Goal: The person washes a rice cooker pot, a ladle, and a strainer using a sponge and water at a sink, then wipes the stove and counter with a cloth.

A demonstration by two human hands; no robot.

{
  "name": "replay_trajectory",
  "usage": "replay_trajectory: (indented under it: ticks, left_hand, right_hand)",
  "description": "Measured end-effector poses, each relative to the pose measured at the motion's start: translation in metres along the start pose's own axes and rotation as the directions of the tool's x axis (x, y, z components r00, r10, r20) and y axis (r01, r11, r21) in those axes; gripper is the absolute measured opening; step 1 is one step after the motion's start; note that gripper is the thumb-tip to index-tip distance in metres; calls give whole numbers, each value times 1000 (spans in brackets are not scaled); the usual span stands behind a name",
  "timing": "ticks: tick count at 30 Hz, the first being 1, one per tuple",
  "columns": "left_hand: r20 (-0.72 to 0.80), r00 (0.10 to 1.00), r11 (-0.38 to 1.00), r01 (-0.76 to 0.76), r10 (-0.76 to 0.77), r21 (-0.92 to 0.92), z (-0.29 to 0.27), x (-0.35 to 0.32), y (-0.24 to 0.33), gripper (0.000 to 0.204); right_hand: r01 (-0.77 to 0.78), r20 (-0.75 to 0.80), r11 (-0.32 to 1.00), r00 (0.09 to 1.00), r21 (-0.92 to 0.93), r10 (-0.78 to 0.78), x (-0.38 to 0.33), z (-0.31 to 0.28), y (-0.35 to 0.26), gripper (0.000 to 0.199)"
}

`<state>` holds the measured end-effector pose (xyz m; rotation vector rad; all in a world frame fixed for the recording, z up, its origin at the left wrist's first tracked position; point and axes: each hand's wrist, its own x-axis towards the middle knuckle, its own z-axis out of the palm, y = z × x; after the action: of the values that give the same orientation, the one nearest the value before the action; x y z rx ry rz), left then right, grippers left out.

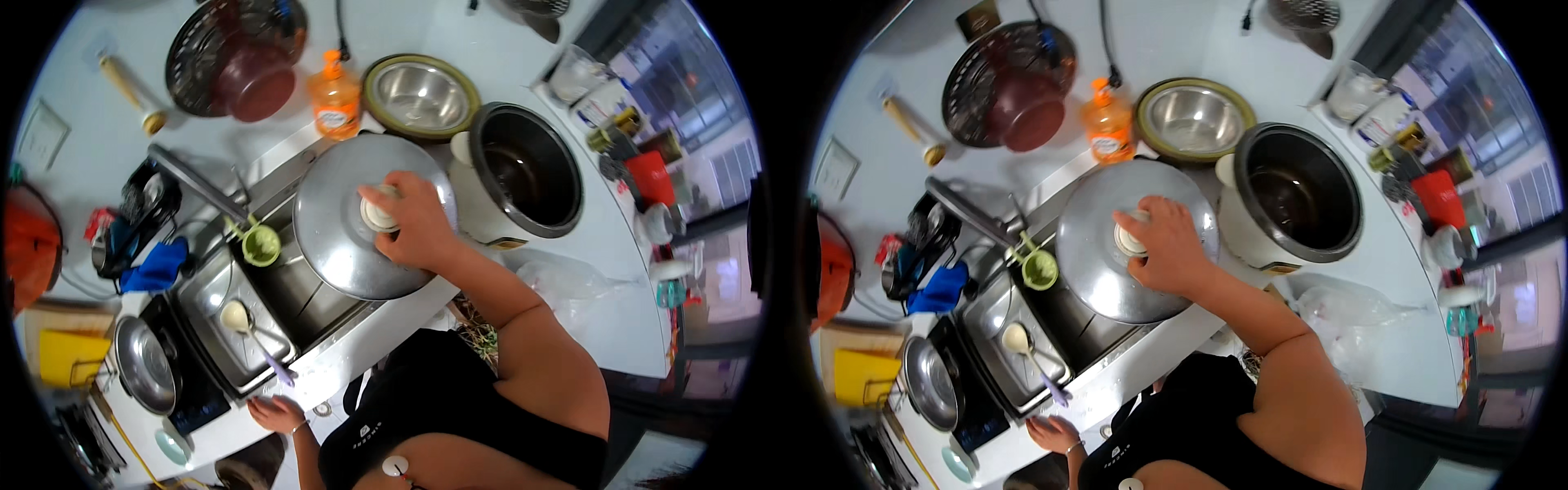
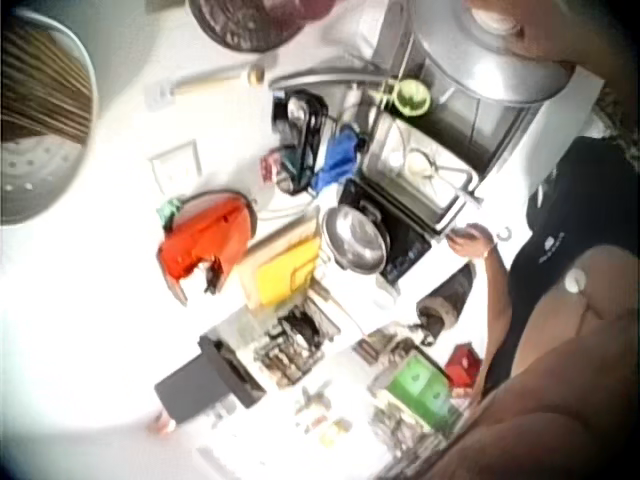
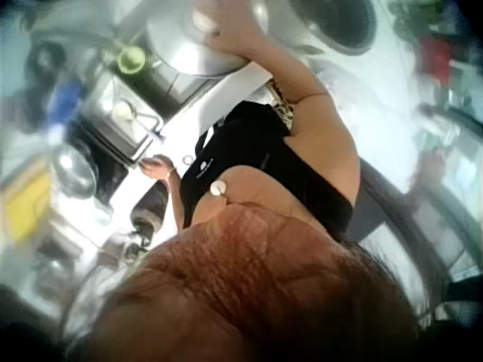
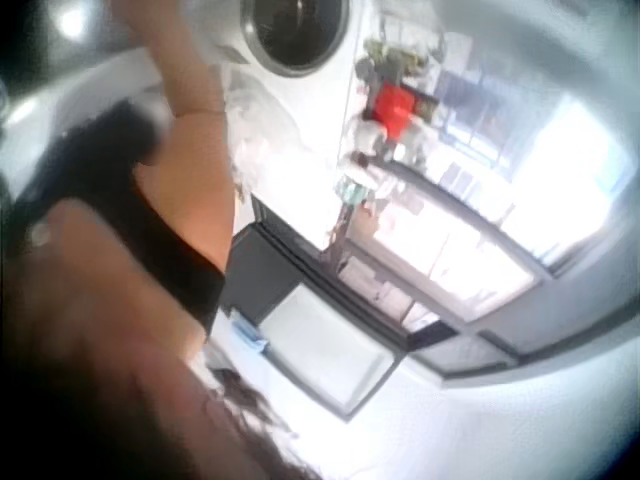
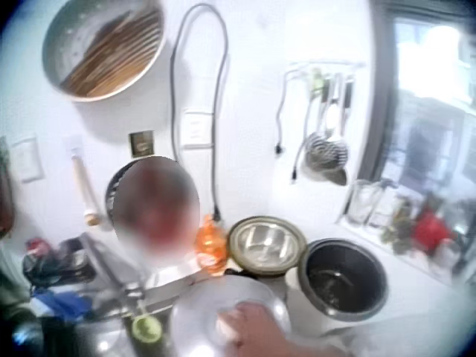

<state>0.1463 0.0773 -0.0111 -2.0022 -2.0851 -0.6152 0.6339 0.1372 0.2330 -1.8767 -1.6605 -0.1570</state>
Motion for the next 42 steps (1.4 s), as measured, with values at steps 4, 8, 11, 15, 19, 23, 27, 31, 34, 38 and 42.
replay_trajectory:
  ticks: [4, 8, 11, 15, 19, 23, 27, 31, 34, 38, 42]
  left_hand:
    - [-7, 1000, 999, -2, 3, 52, 0, 2, -1, 59]
    - [4, 1000, 999, 9, -9, 45, 1, 3, 6, 61]
    - [-5, 1000, 999, 11, -10, 36, 2, 3, 4, 60]
    - [-14, 1000, 999, -8, 8, 32, 0, 4, 1, 59]
    - [-17, 1000, 999, -14, 15, 34, 3, 3, -6, 59]
    - [-20, 1000, 999, -12, 13, 37, 3, 4, -6, 59]
    - [-24, 1000, 999, -8, 9, 31, 1, 4, 3, 58]
    - [-22, 1000, 1000, -14, 14, 13, 2, 2, 12, 57]
    - [-26, 1000, 1000, -3, 3, 6, 2, -2, 1, 56]
    - [-16, 1000, 999, 2, -3, -36, 7, -12, -19, 50]
    - [12, 997, 986, 77, -76, -151, 1, 22, 9, 45]
  right_hand:
    - [-156, -154, 980, 979, -126, 136, 9, -87, 17, 52]
    - [-466, -272, 880, 862, -95, 427, -6, -160, 74, 51]
    - [-668, -289, 722, 737, -180, 610, -19, -181, 124, 50]
    - [-802, -156, 585, 597, -118, 787, -33, -175, 163, 50]
    - [-754, -295, 593, 656, -281, 695, -35, -154, 169, 49]
    - [-751, -308, 598, 660, -278, 685, -32, -147, 174, 49]
    - [-759, -415, 593, 647, -268, 640, -40, -141, 177, 48]
    - [-727, -489, 612, 674, -310, 553, -48, -134, 186, 45]
    - [-660, -435, 672, 741, -335, 511, -39, -122, 188, 47]
    - [-419, -370, 679, 901, -603, 228, -25, -113, 154, 53]
    - [-105, -288, 880, 957, -463, -38, -27, -87, 83, 41]
